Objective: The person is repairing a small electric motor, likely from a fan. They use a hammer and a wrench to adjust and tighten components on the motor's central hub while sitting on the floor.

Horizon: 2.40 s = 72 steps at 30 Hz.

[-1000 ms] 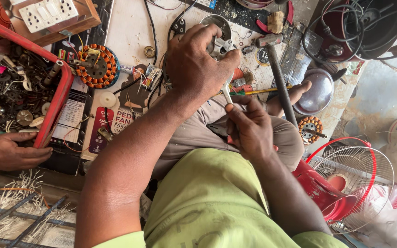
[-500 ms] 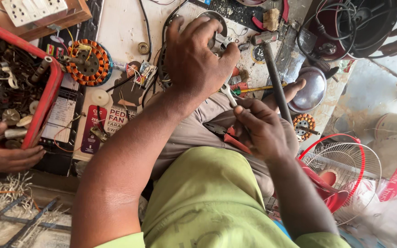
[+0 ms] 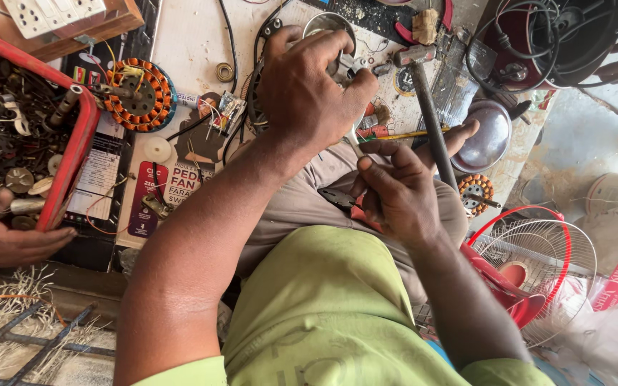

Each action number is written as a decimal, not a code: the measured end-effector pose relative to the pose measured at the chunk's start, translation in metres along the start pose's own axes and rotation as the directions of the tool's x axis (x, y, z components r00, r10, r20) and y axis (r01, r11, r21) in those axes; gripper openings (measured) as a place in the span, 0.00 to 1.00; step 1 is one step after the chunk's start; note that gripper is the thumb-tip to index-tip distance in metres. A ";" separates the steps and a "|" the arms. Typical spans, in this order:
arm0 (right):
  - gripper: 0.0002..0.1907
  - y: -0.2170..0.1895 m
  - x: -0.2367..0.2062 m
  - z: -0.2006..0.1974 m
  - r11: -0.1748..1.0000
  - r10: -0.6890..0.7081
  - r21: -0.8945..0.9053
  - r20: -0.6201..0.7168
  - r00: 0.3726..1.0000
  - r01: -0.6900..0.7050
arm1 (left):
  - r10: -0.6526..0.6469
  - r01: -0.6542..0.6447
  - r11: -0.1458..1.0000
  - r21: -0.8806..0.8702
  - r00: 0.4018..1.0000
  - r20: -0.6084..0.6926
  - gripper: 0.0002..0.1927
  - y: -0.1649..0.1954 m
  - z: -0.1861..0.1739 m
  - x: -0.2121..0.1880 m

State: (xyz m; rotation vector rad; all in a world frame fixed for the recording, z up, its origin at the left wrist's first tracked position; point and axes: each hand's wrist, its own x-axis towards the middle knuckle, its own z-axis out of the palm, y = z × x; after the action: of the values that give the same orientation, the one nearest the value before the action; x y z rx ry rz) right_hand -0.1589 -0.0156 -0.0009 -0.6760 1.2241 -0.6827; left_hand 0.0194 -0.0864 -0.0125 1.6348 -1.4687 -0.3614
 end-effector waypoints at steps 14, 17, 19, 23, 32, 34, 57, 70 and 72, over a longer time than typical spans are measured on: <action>0.09 -0.052 0.040 -0.040 0.756 0.081 -0.654 0.118 0.990 0.016 | 0.164 -0.165 0.986 -0.014 0.972 0.169 0.13 -0.021 0.005 0.008; 0.07 -0.086 0.075 -0.042 0.568 0.023 -0.817 0.133 0.991 0.097 | 0.197 -0.196 0.980 -0.031 0.939 0.283 0.12 -0.024 0.006 0.010; 0.09 -0.100 0.083 -0.040 0.514 -0.063 -0.829 0.220 0.974 0.220 | 0.227 -0.216 0.974 -0.074 0.940 0.255 0.16 -0.025 0.005 0.012; 0.07 -0.111 0.066 -0.043 0.057 -0.297 -0.704 0.665 0.686 0.708 | 0.175 -0.175 0.984 -0.023 0.945 0.277 0.16 -0.023 0.006 0.015; 0.05 -0.048 0.002 -0.057 0.672 -0.498 -0.603 0.062 0.865 0.430 | 0.106 -0.099 0.994 -0.054 0.983 0.149 0.15 -0.015 0.008 0.009; 0.05 -0.040 -0.010 -0.060 0.834 -0.396 -0.425 -0.018 0.918 0.352 | 0.095 -0.085 0.994 -0.075 0.986 0.139 0.15 -0.014 0.006 0.008; 0.12 0.041 -0.004 0.038 0.961 0.085 0.238 0.239 0.967 -0.143 | -0.036 0.036 0.999 0.035 0.999 0.014 0.20 -0.001 0.007 -0.007; 0.13 0.014 -0.012 -0.002 0.986 0.064 -0.156 0.031 0.997 -0.058 | 0.049 -0.049 0.998 0.025 0.999 -0.006 0.24 -0.009 0.009 -0.010; 0.12 0.007 -0.010 -0.012 0.976 0.036 -0.215 0.059 0.998 -0.022 | 0.043 -0.043 0.999 0.015 0.999 0.002 0.25 -0.007 0.008 -0.010</action>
State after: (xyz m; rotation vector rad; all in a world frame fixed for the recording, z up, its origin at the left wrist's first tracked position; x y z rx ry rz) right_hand -0.1719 -0.0041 -0.0030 -0.8507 1.2582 -0.5051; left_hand 0.0154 -0.0815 -0.0256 1.6122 -1.5093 -0.3284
